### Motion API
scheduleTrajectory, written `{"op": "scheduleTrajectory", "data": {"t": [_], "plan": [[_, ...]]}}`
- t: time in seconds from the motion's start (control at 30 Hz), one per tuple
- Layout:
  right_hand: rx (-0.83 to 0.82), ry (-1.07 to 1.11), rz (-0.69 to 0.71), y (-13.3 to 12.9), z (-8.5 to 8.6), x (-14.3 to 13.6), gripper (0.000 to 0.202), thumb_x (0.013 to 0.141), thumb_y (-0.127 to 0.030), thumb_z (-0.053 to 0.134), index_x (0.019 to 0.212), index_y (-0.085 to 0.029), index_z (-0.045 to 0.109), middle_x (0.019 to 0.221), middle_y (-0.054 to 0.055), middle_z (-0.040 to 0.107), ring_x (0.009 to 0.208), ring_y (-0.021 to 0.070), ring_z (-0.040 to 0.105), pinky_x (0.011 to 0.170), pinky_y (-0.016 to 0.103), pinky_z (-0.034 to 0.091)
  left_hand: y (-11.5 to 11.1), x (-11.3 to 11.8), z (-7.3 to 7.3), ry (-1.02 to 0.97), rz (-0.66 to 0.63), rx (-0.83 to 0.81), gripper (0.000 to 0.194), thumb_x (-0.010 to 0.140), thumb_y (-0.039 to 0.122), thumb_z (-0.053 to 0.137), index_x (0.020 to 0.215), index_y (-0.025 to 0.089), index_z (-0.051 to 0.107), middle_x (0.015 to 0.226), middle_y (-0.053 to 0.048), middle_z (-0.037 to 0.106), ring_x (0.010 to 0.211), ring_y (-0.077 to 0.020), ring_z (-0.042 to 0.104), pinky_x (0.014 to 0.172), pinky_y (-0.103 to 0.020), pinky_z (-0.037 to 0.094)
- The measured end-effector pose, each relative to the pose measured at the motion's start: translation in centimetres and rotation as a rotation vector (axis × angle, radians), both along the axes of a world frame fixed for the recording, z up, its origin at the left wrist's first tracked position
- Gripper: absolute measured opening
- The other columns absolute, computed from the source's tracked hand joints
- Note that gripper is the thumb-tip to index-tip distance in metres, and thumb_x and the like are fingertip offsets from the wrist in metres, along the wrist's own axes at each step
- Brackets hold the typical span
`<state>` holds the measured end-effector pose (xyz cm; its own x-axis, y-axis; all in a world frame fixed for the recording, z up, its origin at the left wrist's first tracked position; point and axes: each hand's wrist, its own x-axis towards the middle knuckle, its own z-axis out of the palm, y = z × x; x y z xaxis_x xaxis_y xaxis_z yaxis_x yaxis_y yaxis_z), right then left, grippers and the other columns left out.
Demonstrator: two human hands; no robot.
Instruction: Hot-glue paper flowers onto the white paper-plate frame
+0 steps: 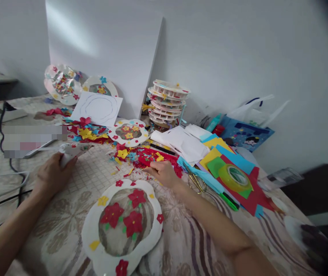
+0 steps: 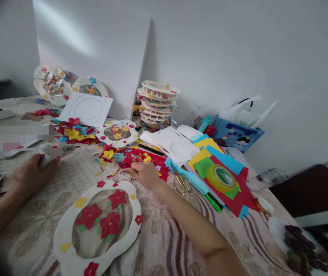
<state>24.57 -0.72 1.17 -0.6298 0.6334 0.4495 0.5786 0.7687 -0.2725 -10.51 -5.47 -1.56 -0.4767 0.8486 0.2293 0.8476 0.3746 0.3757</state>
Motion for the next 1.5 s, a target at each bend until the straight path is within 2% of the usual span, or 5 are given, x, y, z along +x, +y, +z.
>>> {"op": "scheduleTrajectory", "data": {"t": [0.43, 0.63, 1.07, 1.27, 1.5], "plan": [[-0.133, -0.065, 0.155, 1.1, 0.7, 1.1, 0.007, 0.089, -0.018, 0.05, 0.083, -0.017, 0.054, 0.084, 0.002, 0.06, 0.076, 0.0133, 0.053, 0.066, 0.023, 0.034, -0.7, 0.7, 0.2, -0.036, 0.003, 0.044, 0.056, 0.081, 0.054, 0.04, 0.115, 0.011, 0.051, 0.106, -0.015, 0.064, 0.09, -0.0253, 0.058, 0.079, -0.035, 0.045], [-0.07, -0.01, 0.006, 0.8, 1.2, 1.1, 0.029, 0.092, -0.029, 0.045, 0.064, -0.018, 0.047, 0.056, -0.003, 0.046, 0.051, 0.0105, 0.04, 0.054, 0.024, 0.026, -0.7, 0.9, 0.5, -0.06, -0.006, 0.046, 0.052, 0.082, 0.05, 0.043, 0.117, 0.012, 0.05, 0.107, -0.014, 0.063, 0.091, -0.0239, 0.058, 0.079, -0.034, 0.044], [-0.021, 0.142, -0.057, 1.3, 1.1, 1.6, 0.026, 0.09, -0.034, 0.047, 0.07, -0.018, 0.052, 0.057, -0.003, 0.05, 0.051, 0.0107, 0.044, 0.055, 0.023, 0.033, -0.8, 0.8, 0.4, -0.071, -0.011, 0.046, 0.053, 0.082, 0.051, 0.042, 0.116, 0.011, 0.051, 0.106, -0.014, 0.064, 0.091, -0.0248, 0.058, 0.079, -0.035, 0.044], [-0.011, 0.238, -0.049, 1.6, 2.0, 1.9, 0.015, 0.089, -0.024, 0.047, 0.095, -0.018, 0.059, 0.094, 0.006, 0.064, 0.076, 0.0152, 0.057, 0.067, 0.025, 0.042, -0.9, 0.8, 0.5, -0.059, -0.02, 0.044, 0.056, 0.081, 0.054, 0.041, 0.115, 0.01, 0.052, 0.104, -0.015, 0.064, 0.091, -0.0262, 0.058, 0.08, -0.038, 0.045], [-0.018, 0.299, -0.162, 1.8, 3.2, 3.1, 0.022, 0.089, -0.033, 0.049, 0.074, -0.018, 0.056, 0.057, -0.003, 0.052, 0.053, 0.0102, 0.047, 0.058, 0.022, 0.038, -0.6, 0.6, 0.4, -0.039, -0.003, 0.011, 0.06, 0.08, 0.057, 0.037, 0.117, 0.013, 0.051, 0.104, -0.015, 0.064, 0.094, -0.0296, 0.059, 0.079, -0.042, 0.046]]}}
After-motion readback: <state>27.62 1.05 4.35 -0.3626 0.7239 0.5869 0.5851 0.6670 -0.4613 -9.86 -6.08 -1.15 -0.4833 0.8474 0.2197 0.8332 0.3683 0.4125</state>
